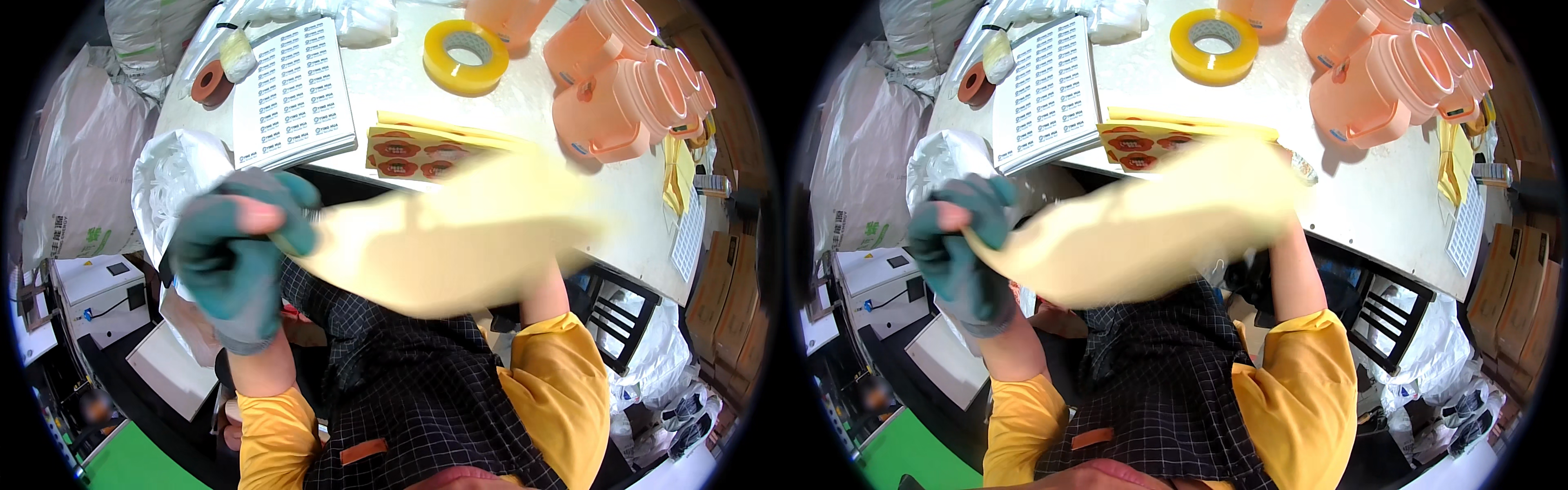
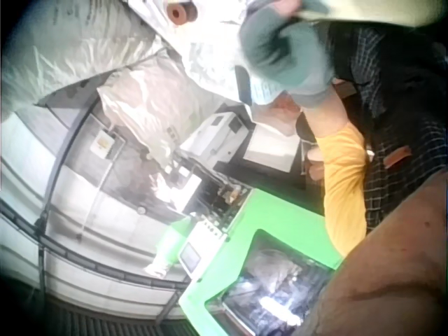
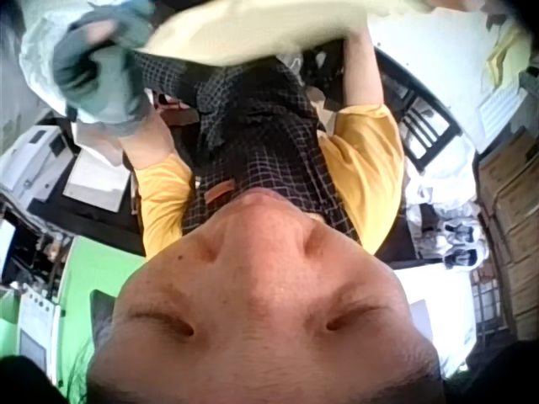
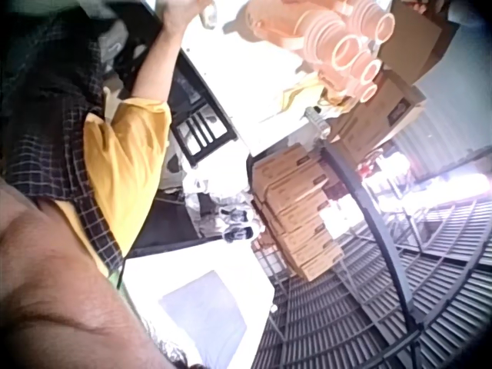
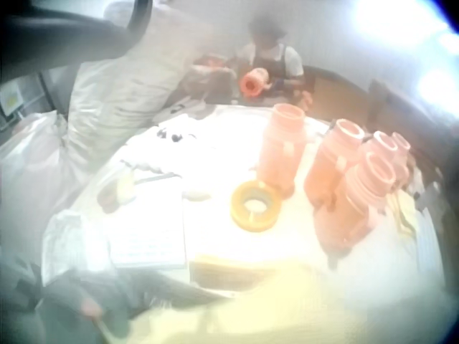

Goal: The person applies adhesive labels to the side and bottom of plastic jugs, then stacks them onto the work surface.

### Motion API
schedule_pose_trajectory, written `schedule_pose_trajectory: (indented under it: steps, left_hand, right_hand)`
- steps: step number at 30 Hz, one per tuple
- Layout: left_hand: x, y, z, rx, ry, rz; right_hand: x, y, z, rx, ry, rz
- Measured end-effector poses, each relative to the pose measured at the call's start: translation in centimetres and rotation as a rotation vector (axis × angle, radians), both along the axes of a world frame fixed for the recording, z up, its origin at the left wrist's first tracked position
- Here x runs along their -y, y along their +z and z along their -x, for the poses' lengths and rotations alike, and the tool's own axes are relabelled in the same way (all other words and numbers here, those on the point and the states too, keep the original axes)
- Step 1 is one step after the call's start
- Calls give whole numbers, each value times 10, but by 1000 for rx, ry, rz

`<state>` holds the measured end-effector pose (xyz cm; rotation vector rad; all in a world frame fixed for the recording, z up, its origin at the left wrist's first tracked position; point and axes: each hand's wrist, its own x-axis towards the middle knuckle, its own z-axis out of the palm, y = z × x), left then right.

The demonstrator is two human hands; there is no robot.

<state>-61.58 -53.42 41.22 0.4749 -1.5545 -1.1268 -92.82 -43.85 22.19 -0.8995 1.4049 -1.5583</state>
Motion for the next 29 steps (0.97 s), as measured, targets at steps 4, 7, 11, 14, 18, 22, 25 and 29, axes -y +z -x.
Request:
schedule_pose_trajectory:
  steps: [4,7,11,14,18,22,25,29]
  left_hand:
    - [-20,-46,31,263,170,3]
    - [-3,-92,56,410,326,99]
    - [18,-129,70,403,525,351]
    - [22,-132,80,365,573,385]
    - [23,-137,87,364,614,418]
    - [25,-143,86,406,633,431]
    - [27,-147,89,394,621,379]
    - [28,-151,88,447,595,368]
  right_hand:
    - [1,4,-9,185,-32,12]
    - [3,-7,2,73,55,109]
    - [7,5,-2,10,31,37]
    - [4,-1,-1,263,47,149]
    - [3,-3,-3,405,55,196]
    - [2,-14,-5,393,-23,232]
    - [-1,-32,12,152,65,209]
    - [-1,-19,11,-54,159,-51]
